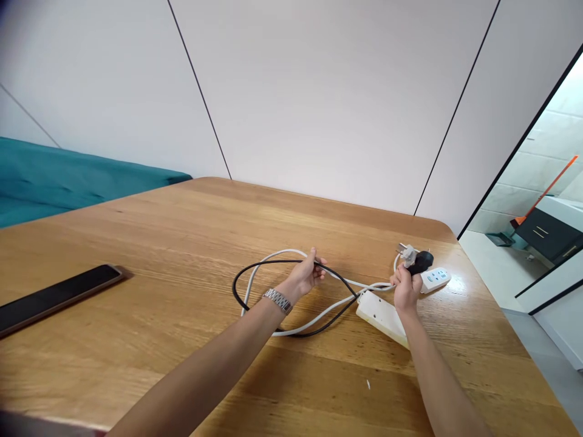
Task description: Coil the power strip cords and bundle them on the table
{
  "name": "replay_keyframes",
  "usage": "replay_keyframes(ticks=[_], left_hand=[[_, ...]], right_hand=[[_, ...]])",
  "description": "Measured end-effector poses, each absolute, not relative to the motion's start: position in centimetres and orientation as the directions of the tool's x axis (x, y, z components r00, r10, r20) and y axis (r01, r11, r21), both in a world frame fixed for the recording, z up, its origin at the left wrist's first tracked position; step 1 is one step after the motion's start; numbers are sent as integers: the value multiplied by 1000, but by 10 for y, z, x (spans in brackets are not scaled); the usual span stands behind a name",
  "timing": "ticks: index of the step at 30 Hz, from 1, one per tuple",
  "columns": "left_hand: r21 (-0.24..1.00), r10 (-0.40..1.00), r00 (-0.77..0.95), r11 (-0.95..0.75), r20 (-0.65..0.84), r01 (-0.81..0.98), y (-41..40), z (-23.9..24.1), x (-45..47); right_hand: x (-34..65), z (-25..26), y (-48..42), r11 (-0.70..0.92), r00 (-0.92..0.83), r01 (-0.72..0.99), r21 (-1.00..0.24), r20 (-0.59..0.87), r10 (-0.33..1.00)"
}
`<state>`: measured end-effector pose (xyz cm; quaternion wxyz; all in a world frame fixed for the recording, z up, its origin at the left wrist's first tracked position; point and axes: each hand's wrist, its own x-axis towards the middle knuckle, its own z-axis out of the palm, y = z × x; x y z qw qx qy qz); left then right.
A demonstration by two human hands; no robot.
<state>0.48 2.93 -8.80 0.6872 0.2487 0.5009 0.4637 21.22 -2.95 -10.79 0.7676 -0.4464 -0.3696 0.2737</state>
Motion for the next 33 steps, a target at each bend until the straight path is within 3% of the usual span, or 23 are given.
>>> replay_keyframes(ticks=[3,5,7,11,15,18,22,27,33], left_hand=[[797,887,81,446,-456,-407,27,-85,3],[788,883,112,459,-456,-410,24,-78,1],[782,875,190,483,-445,-394,21,-67,-3],[830,877,318,457,-360,-320,8,-45,-15],[959,964,189,220,-186,-180,-14,-40,-17],[995,997,76,35,-28,-96,-32,-49,-9],[982,999,-31,-45,40,-184,-50,-69,3],[910,988,-115,49,-105,-412,-67,-90,14],[717,956,-78,155,-281,-679,-81,-102,30]], right_hand=[[203,-103,-43,404,278,293,-867,482,831],[190,-96,-56,408,-41,584,-702,476,878],[172,-87,-68,395,-251,788,-472,340,906],[139,-79,-83,274,-264,953,-129,92,960],[126,-84,-82,164,-163,984,-68,18,986],[126,-92,-76,30,-28,994,-109,21,999],[131,-101,-67,-24,50,967,-252,97,994],[138,-116,-60,8,106,823,-568,169,980],[142,-130,-53,179,151,367,-913,248,957]])
